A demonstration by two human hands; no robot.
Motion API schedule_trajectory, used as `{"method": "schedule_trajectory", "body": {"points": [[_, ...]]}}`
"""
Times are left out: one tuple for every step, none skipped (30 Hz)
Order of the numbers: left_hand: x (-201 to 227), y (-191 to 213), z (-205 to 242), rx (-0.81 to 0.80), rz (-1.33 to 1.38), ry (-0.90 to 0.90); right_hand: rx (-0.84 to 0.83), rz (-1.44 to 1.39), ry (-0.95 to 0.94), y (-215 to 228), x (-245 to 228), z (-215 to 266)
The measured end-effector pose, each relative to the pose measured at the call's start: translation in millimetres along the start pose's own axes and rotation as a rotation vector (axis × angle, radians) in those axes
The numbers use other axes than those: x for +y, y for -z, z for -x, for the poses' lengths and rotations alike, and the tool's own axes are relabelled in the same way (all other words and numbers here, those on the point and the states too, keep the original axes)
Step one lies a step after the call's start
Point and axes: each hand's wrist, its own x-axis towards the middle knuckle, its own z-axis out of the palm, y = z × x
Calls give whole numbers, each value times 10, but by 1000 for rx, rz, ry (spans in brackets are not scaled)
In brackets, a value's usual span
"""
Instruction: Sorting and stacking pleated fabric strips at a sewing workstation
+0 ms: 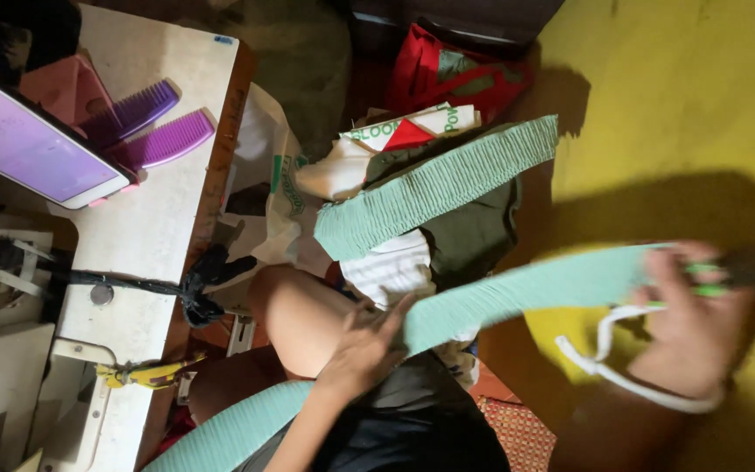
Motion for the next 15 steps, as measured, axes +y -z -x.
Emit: {"method": "schedule_trajectory", "body": {"points": [[-63, -5, 133, -36, 181, 97, 171, -82, 89, 62, -94, 34], [-104, 70, 314, -39, 182, 95, 173, -81, 88, 107, -68, -36], [-149, 146, 497, 41, 315, 41, 223, -7, 182, 150, -42, -103], [-189, 217, 683, 127, 449, -10, 268, 65, 278, 184, -21, -188], [-275, 282, 863, 130, 452, -8, 263, 66, 280, 175, 80, -300], [-367, 351, 1055, 11, 540, 156, 235, 262, 519, 143, 183, -418], [-458, 418, 1251, -111, 626, 320, 192, 458, 755, 106, 286, -535], [-630, 362, 1418, -103, 627, 325, 185, 452, 757, 20, 367, -603], [-800, 304, 1582, -16, 628, 381, 209, 607, 796, -68, 449, -675], [-969, 241, 1733, 69, 630, 433, 233, 765, 831, -139, 527, -747], [-1075, 207, 1778, 73, 632, 436, 229, 763, 834, -231, 732, -883], [-1173, 161, 1821, 159, 664, 420, 255, 837, 717, -294, 935, -1005], [-1271, 115, 1865, 246, 696, 403, 279, 909, 598, -356, 1138, -1127], [-1159, 177, 1724, 248, 699, 404, 277, 910, 602, -437, 1275, -1208], [-1045, 242, 1586, 318, 787, 588, 272, 939, 575, -517, 1408, -1287]]}}
